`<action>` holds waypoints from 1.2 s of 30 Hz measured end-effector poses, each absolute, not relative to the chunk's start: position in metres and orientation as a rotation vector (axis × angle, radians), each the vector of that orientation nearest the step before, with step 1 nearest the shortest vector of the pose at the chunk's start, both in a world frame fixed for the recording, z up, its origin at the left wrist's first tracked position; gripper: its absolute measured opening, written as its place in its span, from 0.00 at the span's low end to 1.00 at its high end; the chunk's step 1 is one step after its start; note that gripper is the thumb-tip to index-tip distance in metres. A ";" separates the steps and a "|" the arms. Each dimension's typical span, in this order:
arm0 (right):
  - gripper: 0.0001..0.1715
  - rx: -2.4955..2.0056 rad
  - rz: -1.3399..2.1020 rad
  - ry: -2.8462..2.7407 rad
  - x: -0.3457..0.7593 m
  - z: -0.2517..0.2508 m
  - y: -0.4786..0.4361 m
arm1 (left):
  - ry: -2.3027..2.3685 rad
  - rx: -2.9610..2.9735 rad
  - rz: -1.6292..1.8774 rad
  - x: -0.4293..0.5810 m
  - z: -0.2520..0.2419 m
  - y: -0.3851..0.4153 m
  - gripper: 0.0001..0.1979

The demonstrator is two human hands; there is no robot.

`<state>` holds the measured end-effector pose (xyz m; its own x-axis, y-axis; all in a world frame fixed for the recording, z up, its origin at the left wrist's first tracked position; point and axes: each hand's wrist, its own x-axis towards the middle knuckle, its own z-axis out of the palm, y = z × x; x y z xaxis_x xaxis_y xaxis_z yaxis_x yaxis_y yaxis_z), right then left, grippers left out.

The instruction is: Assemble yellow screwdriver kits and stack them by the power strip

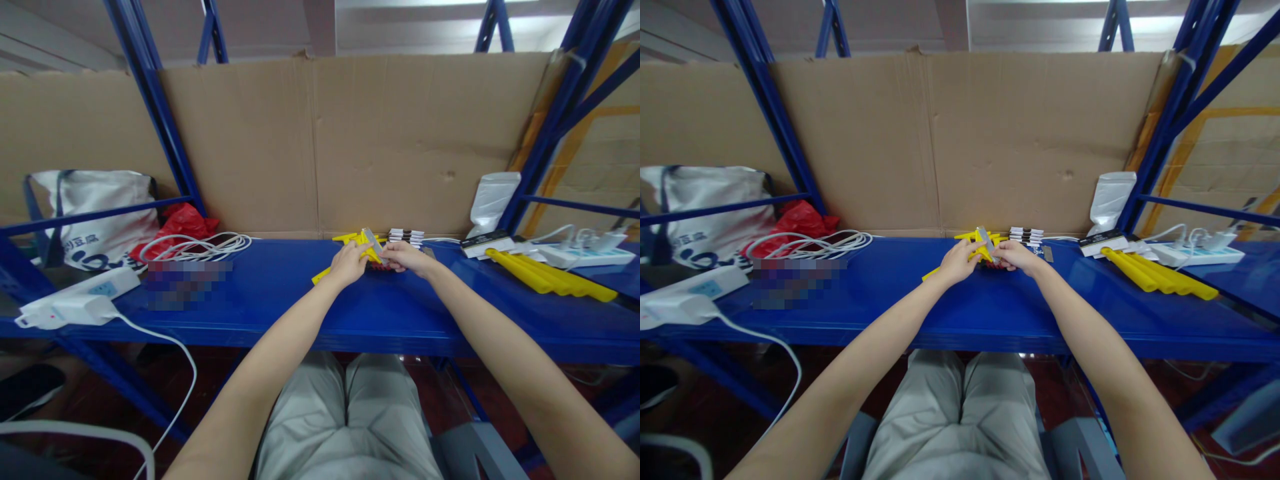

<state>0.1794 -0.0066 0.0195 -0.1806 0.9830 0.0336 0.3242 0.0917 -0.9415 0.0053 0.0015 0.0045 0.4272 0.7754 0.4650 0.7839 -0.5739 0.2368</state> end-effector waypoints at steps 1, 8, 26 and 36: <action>0.12 -1.321 1.111 -1.612 0.180 0.020 -0.007 | -1.421 -2.647 -0.829 0.005 0.004 0.001 0.22; 0.13 -1.380 1.121 -1.630 0.183 0.021 -0.006 | -1.383 -2.678 -0.708 0.006 0.005 -0.003 0.22; 0.14 -1.346 1.286 -1.575 0.184 0.020 -0.006 | -1.360 -2.644 -0.620 0.008 0.004 -0.005 0.23; 0.08 -1.315 1.189 -1.435 0.181 0.027 -0.009 | -1.253 -2.717 -0.617 0.012 0.004 -0.008 0.22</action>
<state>0.1810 -0.0092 0.0271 -0.1027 0.9945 -0.0191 0.2037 0.0023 -0.9790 0.0120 -0.0081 0.0042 0.5827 0.7107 0.3942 0.7457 -0.6604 0.0884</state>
